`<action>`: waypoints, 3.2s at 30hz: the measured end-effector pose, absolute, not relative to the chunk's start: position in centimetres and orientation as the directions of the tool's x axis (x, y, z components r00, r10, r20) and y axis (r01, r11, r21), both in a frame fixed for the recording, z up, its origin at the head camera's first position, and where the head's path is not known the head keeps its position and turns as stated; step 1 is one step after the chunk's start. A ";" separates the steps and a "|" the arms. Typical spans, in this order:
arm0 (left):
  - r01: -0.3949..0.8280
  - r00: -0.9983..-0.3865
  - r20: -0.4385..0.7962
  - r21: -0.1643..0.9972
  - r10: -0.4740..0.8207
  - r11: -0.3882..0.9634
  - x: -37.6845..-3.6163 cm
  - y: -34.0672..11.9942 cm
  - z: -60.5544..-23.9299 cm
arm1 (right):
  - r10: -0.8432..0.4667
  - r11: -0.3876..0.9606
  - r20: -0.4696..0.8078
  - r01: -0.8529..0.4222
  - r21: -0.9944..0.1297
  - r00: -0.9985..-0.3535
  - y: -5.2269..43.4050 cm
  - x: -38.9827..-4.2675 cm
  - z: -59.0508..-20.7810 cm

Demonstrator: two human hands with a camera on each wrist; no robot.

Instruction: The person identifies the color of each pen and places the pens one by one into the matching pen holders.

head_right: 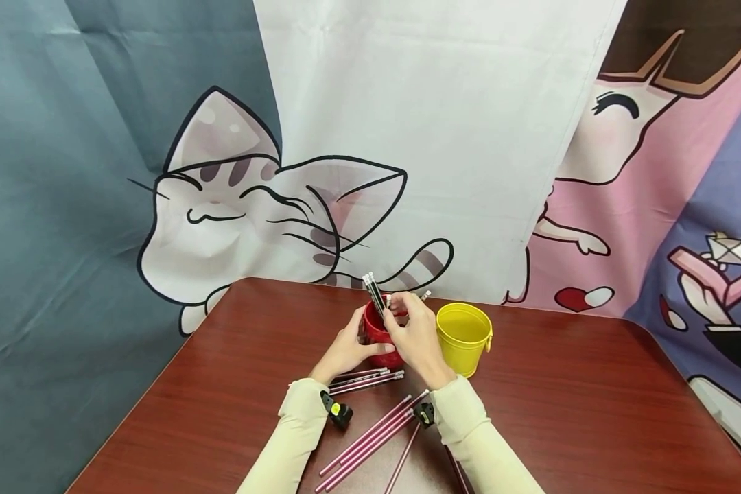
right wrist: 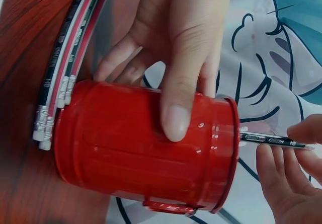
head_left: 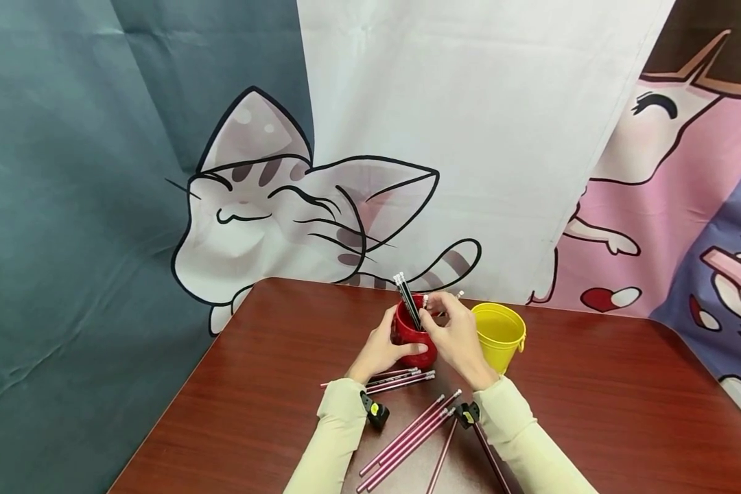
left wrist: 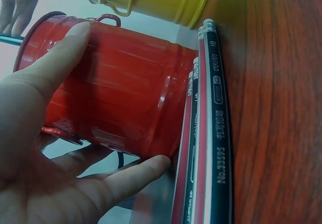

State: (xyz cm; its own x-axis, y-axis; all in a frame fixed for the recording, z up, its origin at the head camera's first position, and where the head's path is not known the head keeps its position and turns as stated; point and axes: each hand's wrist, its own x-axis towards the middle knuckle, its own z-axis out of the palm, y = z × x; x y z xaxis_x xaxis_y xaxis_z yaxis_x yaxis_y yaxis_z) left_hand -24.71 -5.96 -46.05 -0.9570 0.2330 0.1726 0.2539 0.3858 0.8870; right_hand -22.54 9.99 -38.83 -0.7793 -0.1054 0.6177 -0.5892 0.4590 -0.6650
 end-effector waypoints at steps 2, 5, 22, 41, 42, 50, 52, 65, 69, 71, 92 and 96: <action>0.255 -0.957 0.175 0.885 0.230 0.389 -24.7 -6.1 -46.0 | -0.124 0.455 0.596 -0.579 -0.677 -0.793 10.0 -22.5 -39.1; 0.265 -0.954 0.184 0.885 0.236 0.382 -24.6 -6.1 -46.1 | -0.152 0.446 0.565 -0.566 -0.693 -0.811 10.1 -22.5 -39.7; 0.269 -0.953 0.188 0.885 0.238 0.380 -24.8 -6.4 -46.3 | -0.155 0.485 0.580 -0.574 -0.660 -0.799 10.6 -21.3 -40.6; 0.287 -0.943 0.211 0.905 0.256 0.314 -23.4 -6.2 -44.4 | -0.534 0.593 0.342 -0.631 -0.500 -0.773 14.3 -19.8 -44.1; 0.283 -0.946 0.206 0.903 0.252 0.322 -23.7 -6.2 -44.8 | -0.548 0.599 0.318 -0.628 -0.496 -0.774 14.4 -19.9 -44.2; 0.257 -0.956 0.181 0.897 0.232 0.359 -24.6 -6.3 -46.2 | -0.629 0.641 0.211 -0.653 -0.404 -0.748 13.9 -20.0 -45.4; 0.260 -0.955 0.184 0.896 0.232 0.361 -24.6 -6.3 -46.2 | -0.629 0.652 0.210 -0.655 -0.382 -0.749 13.7 -20.0 -45.6; 0.264 -0.955 0.187 0.891 0.230 0.370 -24.4 -6.4 -46.0 | -0.648 0.656 0.186 -0.665 -0.357 -0.739 13.3 -19.9 -46.1; 0.249 -0.958 0.173 0.895 0.227 0.370 -24.4 -6.4 -45.9 | -0.653 0.650 0.162 -0.657 -0.382 -0.740 13.2 -19.8 -46.0; 0.240 -0.961 0.163 0.896 0.225 0.374 -24.4 -6.5 -45.9 | -0.654 0.649 0.149 -0.651 -0.392 -0.742 13.1 -19.8 -46.0; 0.241 -0.960 0.167 0.903 0.225 0.357 -24.4 -6.4 -46.1 | -0.663 0.652 0.107 -0.641 -0.404 -0.741 13.4 -19.4 -45.9; 0.242 -0.960 0.170 0.905 0.225 0.350 -24.4 -6.4 -46.1 | -0.694 0.584 0.113 -0.648 -0.488 -0.711 13.8 -19.3 -45.1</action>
State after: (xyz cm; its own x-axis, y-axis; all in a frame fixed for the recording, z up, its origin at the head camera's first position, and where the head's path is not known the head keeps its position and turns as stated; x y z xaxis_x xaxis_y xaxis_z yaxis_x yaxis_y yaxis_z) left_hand -24.41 -6.38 -46.12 -0.9596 0.2246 0.1696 0.2418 0.3495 0.9052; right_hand -19.32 13.79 -45.15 -0.7108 -0.6942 0.1133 -0.6484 0.5841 -0.4883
